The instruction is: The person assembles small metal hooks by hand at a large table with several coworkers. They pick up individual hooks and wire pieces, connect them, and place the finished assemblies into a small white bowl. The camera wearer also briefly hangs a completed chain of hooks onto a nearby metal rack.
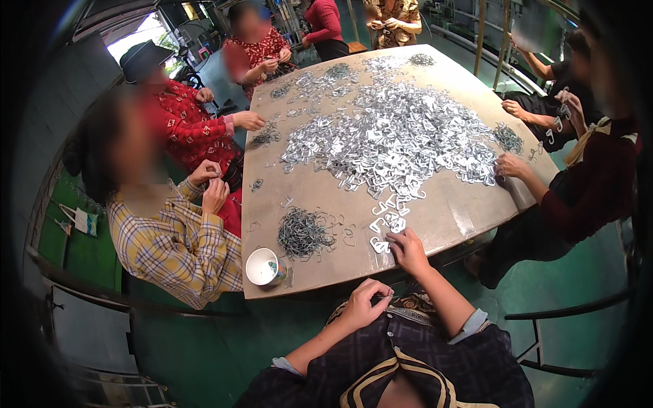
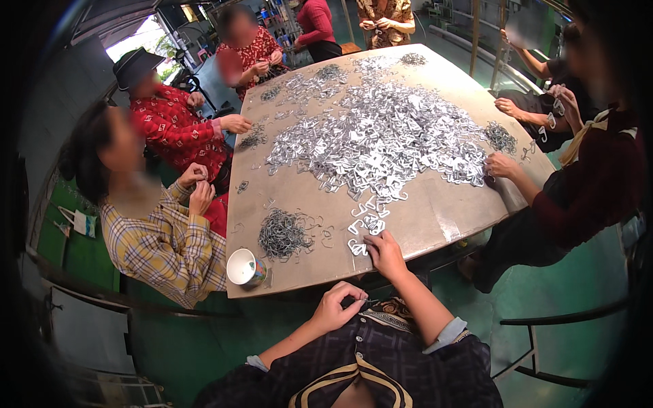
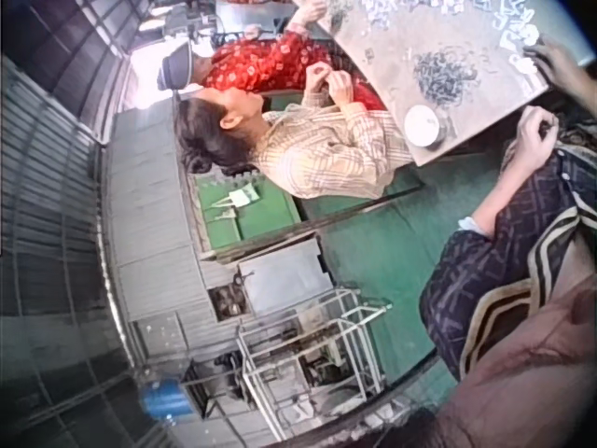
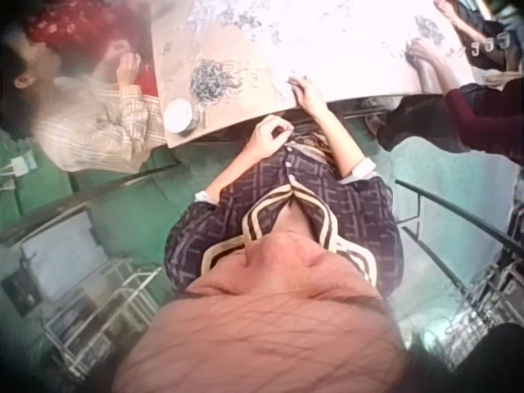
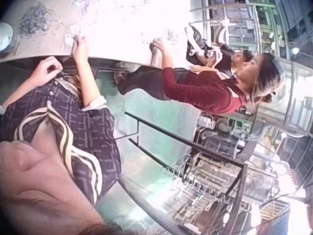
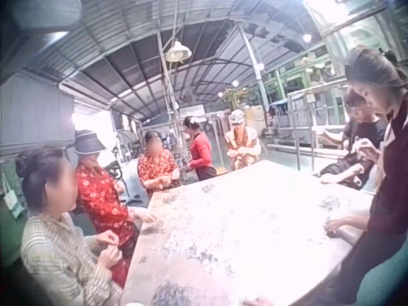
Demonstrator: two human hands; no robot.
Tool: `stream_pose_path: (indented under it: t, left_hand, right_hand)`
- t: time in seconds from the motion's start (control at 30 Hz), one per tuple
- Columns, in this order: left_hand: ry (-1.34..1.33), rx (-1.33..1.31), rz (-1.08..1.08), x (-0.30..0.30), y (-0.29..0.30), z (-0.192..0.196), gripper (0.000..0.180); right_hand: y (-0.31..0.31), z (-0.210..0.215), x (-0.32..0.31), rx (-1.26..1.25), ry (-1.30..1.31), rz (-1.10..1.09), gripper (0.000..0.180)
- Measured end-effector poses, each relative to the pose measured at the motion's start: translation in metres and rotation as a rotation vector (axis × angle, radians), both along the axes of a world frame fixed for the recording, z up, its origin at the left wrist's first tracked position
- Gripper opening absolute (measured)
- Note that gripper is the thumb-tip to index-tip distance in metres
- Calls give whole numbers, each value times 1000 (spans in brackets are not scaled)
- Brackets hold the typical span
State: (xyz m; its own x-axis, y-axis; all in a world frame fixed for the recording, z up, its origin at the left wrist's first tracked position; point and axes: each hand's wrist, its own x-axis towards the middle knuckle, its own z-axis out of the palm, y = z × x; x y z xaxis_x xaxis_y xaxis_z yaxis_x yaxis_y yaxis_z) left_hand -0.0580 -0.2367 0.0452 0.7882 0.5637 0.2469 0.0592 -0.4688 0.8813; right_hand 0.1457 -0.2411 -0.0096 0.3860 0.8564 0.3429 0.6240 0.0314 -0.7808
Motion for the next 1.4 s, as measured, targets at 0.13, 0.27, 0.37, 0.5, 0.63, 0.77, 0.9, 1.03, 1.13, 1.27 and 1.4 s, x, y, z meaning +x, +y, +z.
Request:
stream_pose_path:
  t: [0.13, 0.27, 0.37, 0.5, 0.63, 0.77, 0.9, 1.03, 1.13, 1.27, 1.4]
  left_hand:
    - [17, -4, 16, -3, -1, -2, 10]
    - [21, 6, 19, -3, -2, -3, 10]
    - [29, 17, 28, -2, -4, -3, 10]
    - [6, 12, 54, -4, -4, -7, 10]
    - [-21, -48, 117, -4, -2, -5, 9]
    - [-81, -23, 178, 4, -1, 0, 8]
    - [-87, 41, 188, 12, -1, 3, 9]
    - [-28, 147, 171, 12, -3, 0, 11]
    - [-10, 204, 171, 9, -3, -5, 12]
    - [14, 242, 127, 3, -1, -3, 11]
    - [-43, 217, -12, -8, 22, 2, 11]
  right_hand:
    - [0, 10, -5, -74, -79, 76, 36]
    - [1, 19, -16, -185, -257, 81, 36]
    - [3, 8, -18, -140, -305, 55, 28]
    - [4, -4, -13, -2, -180, -28, 14]
    - [-7, 15, -9, 40, 241, -28, 9]
    - [-42, 44, -18, -78, 576, 108, 16]
    - [-64, 59, -25, -97, 401, 129, 13]
    - [-73, 70, -34, -95, 295, 116, 11]
    - [-76, 66, -39, -58, 223, 119, 10]
    - [-77, 61, -46, 60, 104, 110, 7]
    - [-85, 56, -46, 33, 48, 81, 6]
